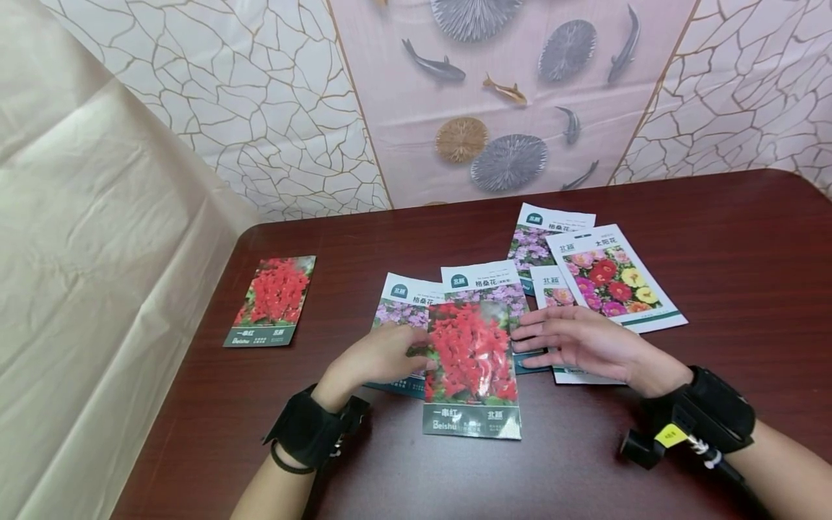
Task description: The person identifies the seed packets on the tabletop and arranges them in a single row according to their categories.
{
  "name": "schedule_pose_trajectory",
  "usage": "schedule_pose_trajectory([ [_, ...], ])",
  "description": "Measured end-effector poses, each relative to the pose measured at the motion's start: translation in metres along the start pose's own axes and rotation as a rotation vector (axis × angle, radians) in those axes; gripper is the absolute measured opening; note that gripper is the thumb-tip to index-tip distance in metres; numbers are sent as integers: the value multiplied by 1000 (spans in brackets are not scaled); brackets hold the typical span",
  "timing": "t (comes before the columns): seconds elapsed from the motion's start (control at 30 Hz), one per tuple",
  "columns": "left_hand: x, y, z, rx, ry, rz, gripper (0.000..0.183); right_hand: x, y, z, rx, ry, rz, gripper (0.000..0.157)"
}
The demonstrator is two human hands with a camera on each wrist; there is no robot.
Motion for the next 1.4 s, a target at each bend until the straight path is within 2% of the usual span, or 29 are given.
schedule_pose_trajectory([
  [0.2,0,2,0,0,-2,27,37,-3,5,1,74,67,-16,27],
  [0.47,0,4,-2,-14,-18,-4,35,-8,12,-1,146,134,-47,21],
  [0.67,0,6,-3,-8,-37,-5,37,-10,15,-4,147,164,-56,15],
  [0.93,0,9,-4,-44,-47,-36,37,-14,21,-6,219,263,-75,21],
  [1.4,0,10,-5,-22,-27,-26,39,-15,22,-7,263,261,-69,20],
])
Point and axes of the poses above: each hand's wrist, its own x-axis away from the middle knuckle, its own z-axis out of the back of the hand, y = z × x, the point moved 2 cm from there along -x, towards the middle knuckle, and after that the axes turned 3 degrees about x, right-handed, at the moved point
